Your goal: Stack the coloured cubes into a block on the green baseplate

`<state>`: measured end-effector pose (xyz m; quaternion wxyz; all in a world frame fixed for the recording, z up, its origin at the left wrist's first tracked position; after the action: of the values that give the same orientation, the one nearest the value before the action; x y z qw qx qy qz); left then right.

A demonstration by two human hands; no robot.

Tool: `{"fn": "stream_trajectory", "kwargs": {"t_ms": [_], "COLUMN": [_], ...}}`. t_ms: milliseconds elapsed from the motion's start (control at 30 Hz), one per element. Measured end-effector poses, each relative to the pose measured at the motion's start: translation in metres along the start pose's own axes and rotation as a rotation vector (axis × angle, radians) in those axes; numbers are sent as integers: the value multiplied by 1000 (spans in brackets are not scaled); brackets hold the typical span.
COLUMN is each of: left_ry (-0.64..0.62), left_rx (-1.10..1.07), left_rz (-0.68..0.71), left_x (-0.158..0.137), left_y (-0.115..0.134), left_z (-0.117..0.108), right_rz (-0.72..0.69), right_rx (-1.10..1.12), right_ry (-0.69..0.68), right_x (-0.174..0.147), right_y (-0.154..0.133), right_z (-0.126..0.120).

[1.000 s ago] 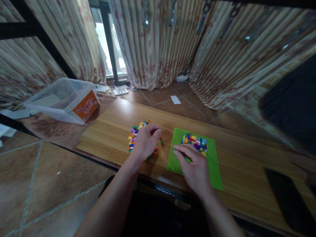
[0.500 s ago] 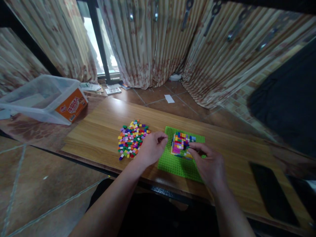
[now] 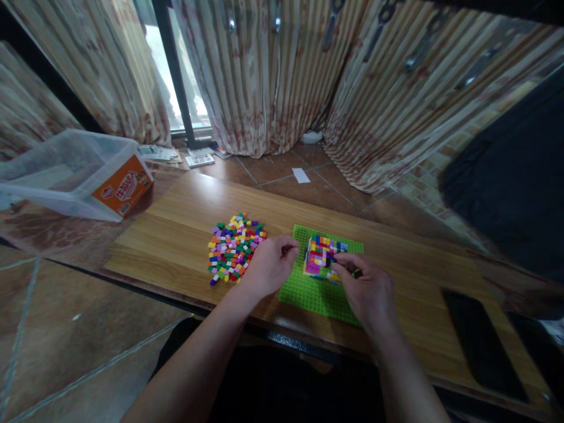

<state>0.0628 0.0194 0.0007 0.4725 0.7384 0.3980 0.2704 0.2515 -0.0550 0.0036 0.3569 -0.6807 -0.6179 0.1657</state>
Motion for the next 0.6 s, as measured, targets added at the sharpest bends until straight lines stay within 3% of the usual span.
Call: {"fn": "stream_trajectory", "kwargs": {"t_ms": [200, 400, 600], "left_ry": [-6, -11, 10], "left_rx": [19, 17, 49], "left_rz": [-9, -10, -5], "left_x": [-1, -1, 0], "left_y": [0, 1, -1], "left_z": [1, 0, -8], "right_rz": [62, 177, 217], "right_rx": [23, -1, -73], "right_ry": [8, 103, 78], "right_x": [-2, 1, 3], "right_y": [4, 16, 18], "right_z": [-3, -15, -10]}}
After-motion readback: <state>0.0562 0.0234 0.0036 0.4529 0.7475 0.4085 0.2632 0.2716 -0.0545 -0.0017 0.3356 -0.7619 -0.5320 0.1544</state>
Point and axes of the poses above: each hand's wrist, its own x-axis towards the middle knuckle, its own z-axis out of the palm, y = z × x, the point moved 6 cm from there along x, towards the middle knuckle, and after that the axes turned 11 degrees about -y, right-handed, at the moved point
